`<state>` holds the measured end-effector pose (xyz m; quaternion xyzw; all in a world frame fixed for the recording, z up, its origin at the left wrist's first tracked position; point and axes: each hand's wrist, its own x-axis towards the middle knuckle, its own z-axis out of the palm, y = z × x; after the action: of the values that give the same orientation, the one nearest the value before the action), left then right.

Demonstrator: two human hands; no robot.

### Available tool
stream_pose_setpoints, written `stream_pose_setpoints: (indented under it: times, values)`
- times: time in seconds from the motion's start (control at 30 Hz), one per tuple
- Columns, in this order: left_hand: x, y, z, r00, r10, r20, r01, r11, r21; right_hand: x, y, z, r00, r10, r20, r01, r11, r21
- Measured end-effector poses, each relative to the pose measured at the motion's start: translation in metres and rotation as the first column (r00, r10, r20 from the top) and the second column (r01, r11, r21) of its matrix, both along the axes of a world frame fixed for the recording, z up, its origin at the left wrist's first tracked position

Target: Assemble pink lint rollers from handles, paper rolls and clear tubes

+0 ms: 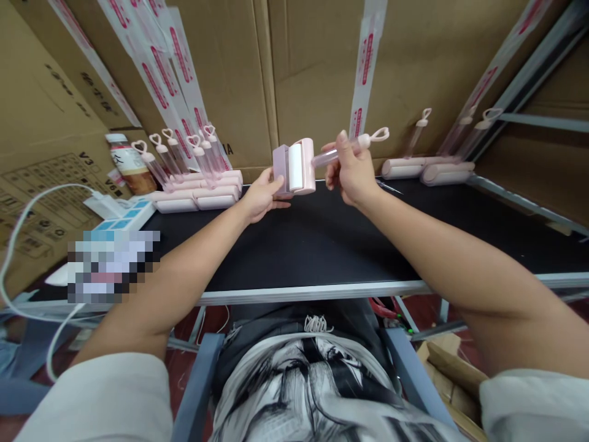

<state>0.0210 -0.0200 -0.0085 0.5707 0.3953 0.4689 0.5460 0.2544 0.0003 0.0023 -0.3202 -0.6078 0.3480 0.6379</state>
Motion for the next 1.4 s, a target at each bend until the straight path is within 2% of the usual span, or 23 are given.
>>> stream_pose_setpoints:
  times: [0.23, 0.73, 0.93, 1.03, 1.17, 1.4]
  values:
    - [0.0, -0.001, -0.003, 0.998, -0.017, -0.057, 0.016, 1.0, -0.012, -0.003, -0.008, 0.001, 0.999, 0.049, 0.009, -0.05, 0.999, 0.017]
    - [0.01, -0.006, -0.01, 0.981, 0.084, -0.174, -0.071, 0.994, 0.082, -0.013, -0.021, 0.002, 0.997, 0.06, -0.039, -0.063, 0.995, -0.081]
    - [0.011, -0.008, -0.005, 0.973, 0.087, -0.214, -0.071, 0.994, 0.081, -0.01, -0.018, 0.004, 0.997, 0.049, -0.059, -0.059, 0.984, -0.167]
    - [0.011, -0.009, -0.001, 0.973, 0.102, -0.206, -0.086, 0.993, 0.086, -0.008, -0.014, 0.005, 0.993, 0.043, -0.107, -0.061, 0.983, -0.174]
    - [0.011, -0.009, 0.001, 0.978, 0.111, -0.178, -0.107, 0.994, 0.029, -0.008, -0.011, 0.002, 0.991, 0.035, -0.129, -0.056, 0.986, -0.158]
    - [0.006, -0.005, 0.003, 0.999, 0.048, -0.025, -0.047, 0.998, 0.031, -0.003, -0.008, 0.005, 0.992, 0.066, -0.105, -0.077, 0.991, -0.106]
